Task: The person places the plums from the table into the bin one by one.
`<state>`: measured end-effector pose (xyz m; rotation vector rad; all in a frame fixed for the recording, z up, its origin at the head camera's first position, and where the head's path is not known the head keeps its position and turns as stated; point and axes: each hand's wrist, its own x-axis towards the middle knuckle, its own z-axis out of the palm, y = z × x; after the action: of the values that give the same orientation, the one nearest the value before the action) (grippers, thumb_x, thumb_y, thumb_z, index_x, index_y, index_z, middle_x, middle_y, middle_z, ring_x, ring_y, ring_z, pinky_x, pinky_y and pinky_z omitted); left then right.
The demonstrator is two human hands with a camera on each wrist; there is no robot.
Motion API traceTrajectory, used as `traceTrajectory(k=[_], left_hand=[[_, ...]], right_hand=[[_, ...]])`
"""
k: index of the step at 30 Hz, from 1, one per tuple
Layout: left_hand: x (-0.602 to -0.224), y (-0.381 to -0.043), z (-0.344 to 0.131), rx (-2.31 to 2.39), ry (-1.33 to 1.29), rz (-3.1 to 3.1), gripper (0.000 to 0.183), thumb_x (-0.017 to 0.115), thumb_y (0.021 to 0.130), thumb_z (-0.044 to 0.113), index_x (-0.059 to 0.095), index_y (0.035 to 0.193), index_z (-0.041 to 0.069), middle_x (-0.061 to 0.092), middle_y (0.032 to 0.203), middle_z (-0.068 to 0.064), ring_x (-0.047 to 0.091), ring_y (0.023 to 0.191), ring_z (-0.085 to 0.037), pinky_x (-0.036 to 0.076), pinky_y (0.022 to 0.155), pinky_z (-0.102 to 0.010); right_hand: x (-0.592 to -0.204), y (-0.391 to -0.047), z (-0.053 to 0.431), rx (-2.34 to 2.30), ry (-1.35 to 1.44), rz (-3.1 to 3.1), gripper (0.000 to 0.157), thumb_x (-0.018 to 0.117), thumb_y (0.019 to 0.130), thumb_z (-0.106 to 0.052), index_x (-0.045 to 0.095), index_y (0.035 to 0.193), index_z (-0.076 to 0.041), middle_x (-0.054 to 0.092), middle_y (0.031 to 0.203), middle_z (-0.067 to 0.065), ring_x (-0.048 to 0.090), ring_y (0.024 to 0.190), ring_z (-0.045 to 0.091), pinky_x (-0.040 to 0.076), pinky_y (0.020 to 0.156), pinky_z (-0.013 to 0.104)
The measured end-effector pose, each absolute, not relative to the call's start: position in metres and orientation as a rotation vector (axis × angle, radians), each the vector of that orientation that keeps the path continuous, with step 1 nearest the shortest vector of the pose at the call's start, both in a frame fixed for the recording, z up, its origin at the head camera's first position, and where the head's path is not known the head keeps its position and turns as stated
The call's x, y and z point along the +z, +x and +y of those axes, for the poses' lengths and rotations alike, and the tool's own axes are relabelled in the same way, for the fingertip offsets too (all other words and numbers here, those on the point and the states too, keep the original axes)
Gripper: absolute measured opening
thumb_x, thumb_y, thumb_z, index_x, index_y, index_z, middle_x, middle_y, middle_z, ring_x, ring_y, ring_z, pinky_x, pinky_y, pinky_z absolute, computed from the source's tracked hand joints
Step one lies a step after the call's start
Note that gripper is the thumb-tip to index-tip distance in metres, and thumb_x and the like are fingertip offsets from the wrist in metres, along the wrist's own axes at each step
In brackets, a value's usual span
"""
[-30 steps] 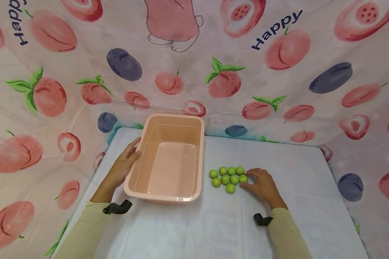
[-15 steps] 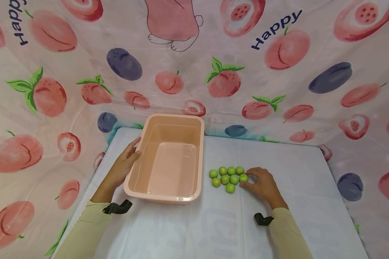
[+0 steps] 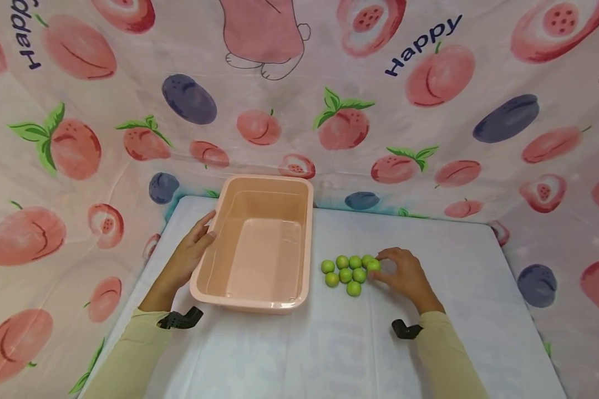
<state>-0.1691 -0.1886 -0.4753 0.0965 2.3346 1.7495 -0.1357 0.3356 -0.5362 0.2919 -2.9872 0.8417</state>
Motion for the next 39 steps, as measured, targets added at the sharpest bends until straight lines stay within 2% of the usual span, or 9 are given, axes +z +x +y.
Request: traceTrajectory(k=[5,11,18,26,33,39], left_hand=[[-0.474,-0.169,-0.189,1.771,0.090,2.313,0.057,0.047,0.108,0.042,0.025,0.161,0.042,0.042,0.155,-0.018,0.057,0.129,-0.041,0.054,0.100,-0.051],[-0.472,-0.168,-0.188,1.773,0.090,2.303,0.056,0.047,0.108,0.043,0.025,0.160,0.043,0.042,0.155,-0.017,0.057,0.129,-0.041,0.055,0.099,-0.048],[-0.474,-0.168,-0.189,1.762,0.081,2.313,0.056,0.047,0.108,0.043,0.025,0.160,0.044,0.038,0.159,-0.017,0.054,0.133,-0.040,0.051,0.104,-0.053],[-0.472,-0.168,-0.188,1.748,0.080,2.324,0.056,0.047,0.108,0.042,0.025,0.160,0.044,0.040,0.158,-0.017,0.055,0.132,-0.040,0.050,0.104,-0.055],[-0.473,-0.168,-0.187,1.754,0.089,2.316,0.057,0.046,0.109,0.041,0.025,0.161,0.043,0.039,0.158,-0.018,0.054,0.132,-0.041,0.051,0.104,-0.055],[-0.473,-0.170,-0.187,1.752,0.098,2.318,0.057,0.046,0.109,0.041,0.024,0.161,0.042,0.040,0.157,-0.018,0.054,0.133,-0.040,0.050,0.104,-0.053]], right_hand=[[-0.521,-0.143,0.330,0.860,0.325,-2.957,0.049,0.088,0.080,-0.038,0.073,0.116,-0.009,0.068,0.126,0.017,0.057,0.123,0.041,0.043,0.105,0.064],[-0.504,-0.153,0.322,0.867,0.391,-2.891,0.045,0.090,0.078,-0.033,0.075,0.112,-0.010,0.069,0.125,0.014,0.059,0.121,0.038,0.045,0.102,0.063],[-0.483,-0.162,0.310,0.894,0.396,-2.893,0.043,0.089,0.079,-0.036,0.075,0.112,-0.012,0.067,0.128,0.013,0.055,0.126,0.037,0.043,0.104,0.065],[-0.466,-0.171,0.300,0.897,0.409,-2.895,0.046,0.087,0.081,-0.041,0.074,0.115,-0.014,0.066,0.130,0.011,0.054,0.128,0.035,0.047,0.101,0.064],[-0.454,-0.178,0.294,0.922,0.460,-2.842,0.042,0.088,0.080,-0.037,0.076,0.112,-0.014,0.069,0.129,0.011,0.058,0.125,0.035,0.053,0.092,0.059],[-0.444,-0.182,0.289,0.932,0.494,-2.808,0.040,0.088,0.080,-0.035,0.075,0.111,-0.013,0.069,0.127,0.012,0.058,0.121,0.035,0.053,0.092,0.058]])
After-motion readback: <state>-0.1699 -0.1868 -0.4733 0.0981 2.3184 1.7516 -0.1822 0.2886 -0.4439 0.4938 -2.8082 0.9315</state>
